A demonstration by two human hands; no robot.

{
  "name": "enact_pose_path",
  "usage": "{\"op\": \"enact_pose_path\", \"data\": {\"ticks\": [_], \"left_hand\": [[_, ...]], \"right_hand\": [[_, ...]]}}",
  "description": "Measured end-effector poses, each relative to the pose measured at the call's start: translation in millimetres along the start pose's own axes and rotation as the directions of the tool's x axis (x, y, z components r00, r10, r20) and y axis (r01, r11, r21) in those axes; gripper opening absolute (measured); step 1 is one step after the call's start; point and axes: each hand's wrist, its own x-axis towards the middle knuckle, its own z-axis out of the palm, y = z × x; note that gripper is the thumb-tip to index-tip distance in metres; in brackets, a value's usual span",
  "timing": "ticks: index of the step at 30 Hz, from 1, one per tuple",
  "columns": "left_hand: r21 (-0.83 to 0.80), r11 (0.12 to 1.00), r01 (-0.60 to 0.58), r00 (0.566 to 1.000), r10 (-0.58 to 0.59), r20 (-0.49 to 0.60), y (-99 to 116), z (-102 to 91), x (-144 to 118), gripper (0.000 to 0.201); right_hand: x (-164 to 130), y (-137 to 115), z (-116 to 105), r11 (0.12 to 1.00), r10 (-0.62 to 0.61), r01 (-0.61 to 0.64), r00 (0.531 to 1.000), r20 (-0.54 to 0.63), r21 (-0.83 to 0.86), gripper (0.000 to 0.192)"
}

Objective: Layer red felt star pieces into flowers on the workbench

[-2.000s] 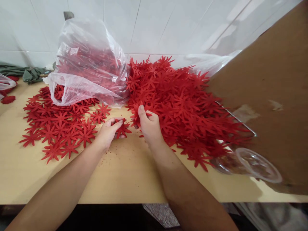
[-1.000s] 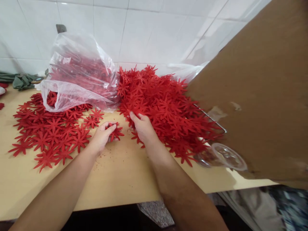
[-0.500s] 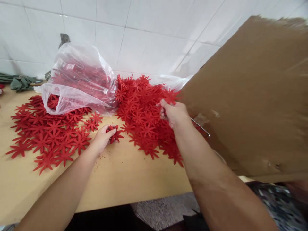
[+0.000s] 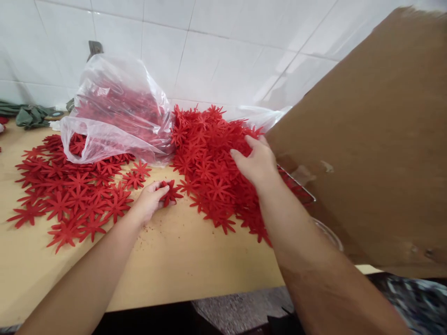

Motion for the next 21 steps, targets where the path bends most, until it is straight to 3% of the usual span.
{"op": "enact_pose_path", "data": {"ticks": [1,3,6,8,13,17,21], "left_hand": [[-0.025,1.0,-0.002,1.0,0.001,-0.004,0,0.3,-1,0.007],[-0.093,0.996,-0.008,1.0,0.007,-0.01,1,0.4,-1,0.01],[-0.202,0.979,0.011,1.0,-0.006,0.026,2,-0.6,0,0.018],[-0.25,0.967,0.043,0.997,-0.025,0.076,3,-1.6,2,0.026],[-0.27,0.959,0.09,0.989,-0.055,0.135,6,-2.2,1,0.034],[-0.232,0.968,0.096,0.99,-0.07,0.121,6,0.1,-1,0.024],[-0.141,0.988,0.058,0.998,-0.052,0.045,4,3.4,-4,0.01]], "right_hand": [[-10,-13,4,1.0,-0.007,0.007,1.0,0.015,0.014,0.034],[-35,-42,15,0.986,-0.05,0.023,0.986,0.161,0.164,0.035],[-70,-79,36,0.934,-0.114,-0.053,0.893,0.436,0.353,0.049],[-85,-91,50,0.919,-0.133,-0.091,0.844,0.52,0.383,0.049],[-93,-91,71,0.8,-0.084,-0.268,0.836,0.543,0.536,0.017],[-91,-79,72,0.66,-0.069,-0.375,0.832,0.55,0.65,0.014],[-90,-67,70,0.682,0.008,-0.367,0.869,0.495,0.632,0.025]]}}
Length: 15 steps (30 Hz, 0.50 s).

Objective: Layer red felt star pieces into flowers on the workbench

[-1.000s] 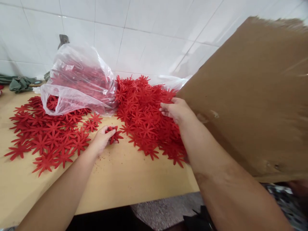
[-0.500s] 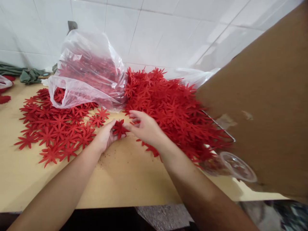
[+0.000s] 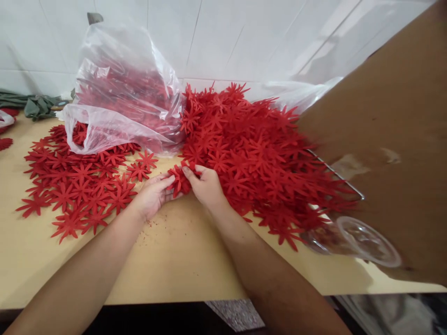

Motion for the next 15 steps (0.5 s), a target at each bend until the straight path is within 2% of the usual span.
{"op": "enact_pose_path", "data": {"ticks": [3,8,11,15], "left_hand": [[0.038,0.999,-0.018,0.998,0.02,-0.062,-0.8,1.6,-0.5,0.011],[0.006,0.998,-0.062,0.995,0.062,-0.072,-0.7,1.0,-1.5,0.012],[0.043,0.996,-0.075,0.996,0.077,-0.043,-1.4,0.4,-1.9,0.015],[0.122,0.99,-0.07,0.996,0.075,-0.041,-1.9,1.6,-2.2,0.017]], "right_hand": [[0.6,2.2,-2.1,1.0,-0.013,0.012,0.999,-0.039,-0.014,0.025],[1.6,-0.2,1.6,0.99,-0.114,0.114,0.993,-0.012,0.081,0.016],[1.4,-1.6,1.3,0.991,-0.087,0.091,0.995,-0.043,0.099,0.015],[1.4,-1.4,-3.6,0.999,-0.04,0.037,0.993,-0.11,-0.028,0.026]]}}
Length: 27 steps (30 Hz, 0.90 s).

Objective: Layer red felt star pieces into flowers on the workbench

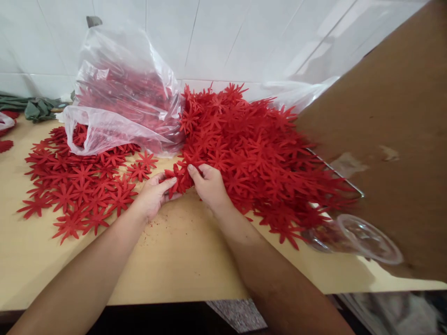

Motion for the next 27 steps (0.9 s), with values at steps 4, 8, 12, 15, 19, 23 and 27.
{"op": "enact_pose_path", "data": {"ticks": [4,8,12,15,19,23,27], "left_hand": [[0.002,1.0,0.002,1.0,-0.002,-0.02,-1,0.5,1,0.016],[0.014,0.999,-0.033,0.998,0.033,-0.047,-3,-0.8,3,0.014],[0.057,0.998,-0.034,0.996,0.039,-0.083,-4,0.6,3,0.013],[0.076,0.997,-0.018,0.994,0.026,-0.105,-2,2.5,1,0.01],[0.061,0.998,-0.024,0.99,0.032,-0.136,-3,2.7,2,0.012],[0.042,0.998,-0.038,0.991,0.043,-0.127,-5,1.1,3,0.016],[0.031,0.998,-0.045,0.991,0.049,-0.123,-4,2.2,1,0.015]], "right_hand": [[-1,1,0,1.0,0.011,-0.011,1.0,0.021,-0.002,0.032],[-3,1,7,0.994,-0.047,0.038,0.996,0.075,0.106,0.024],[-2,1,9,0.983,-0.055,0.056,0.998,-0.012,0.177,0.023],[0,-1,4,0.973,0.013,0.013,0.994,-0.111,0.23,0.02],[0,-8,-2,0.981,0.035,-0.016,0.995,-0.097,0.193,0.024],[-4,-13,-2,0.989,0.053,-0.043,0.996,-0.067,0.14,0.035],[-3,-12,1,0.981,0.025,-0.01,0.997,-0.074,0.194,0.028]]}}
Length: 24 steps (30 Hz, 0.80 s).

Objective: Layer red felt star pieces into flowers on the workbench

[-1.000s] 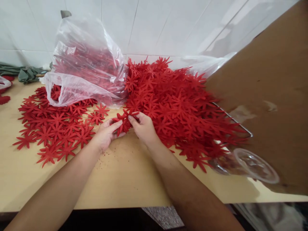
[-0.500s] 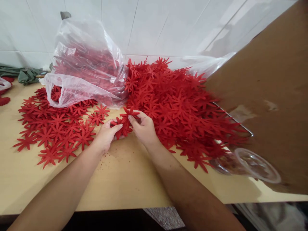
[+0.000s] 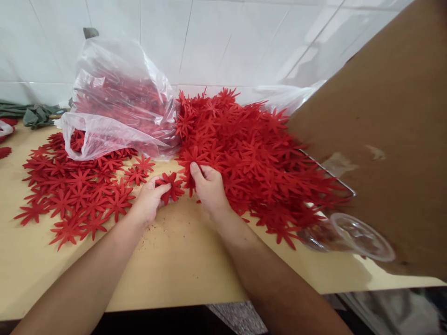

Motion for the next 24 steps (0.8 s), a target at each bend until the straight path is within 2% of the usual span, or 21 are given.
{"op": "enact_pose_path", "data": {"ticks": [2,5,9,11,14,17,24], "left_hand": [[-0.013,1.0,-0.004,1.0,0.004,-0.015,1.3,1.4,-0.9,0.014],[-0.035,0.999,-0.004,0.998,0.002,-0.056,2.9,3.6,-1.6,0.013],[-0.073,0.997,-0.006,0.996,0.0,-0.085,3.4,4.9,-2.1,0.014],[-0.058,0.998,-0.02,0.998,0.017,-0.057,2.7,3.9,-2.1,0.016],[0.005,0.998,-0.062,0.997,0.061,0.049,0.8,1.2,-1.6,0.027],[0.042,0.993,-0.106,0.989,0.101,0.106,-0.6,-0.5,-1.3,0.034],[0.122,0.985,-0.122,0.99,0.112,0.088,-0.9,1.2,-2.1,0.039]], "right_hand": [[1.4,0.8,0.6,0.999,-0.013,0.015,0.999,-0.035,0.032,0.02],[2.5,0.1,-0.8,0.998,0.035,-0.033,0.998,-0.046,0.055,0.021],[2.0,-1.5,-3.9,0.996,0.081,-0.08,0.996,-0.034,0.033,0.035],[1.9,-1.5,-4.1,0.993,0.102,-0.099,0.994,-0.036,0.058,0.039],[2.2,-1.3,-2.3,0.989,0.107,-0.103,0.994,-0.032,0.102,0.037],[1.8,-2.4,0.4,0.983,0.102,-0.104,0.995,0.021,0.153,0.031],[-3.0,-7.4,3.2,0.945,0.153,-0.203,0.968,0.201,0.257,0.029]]}}
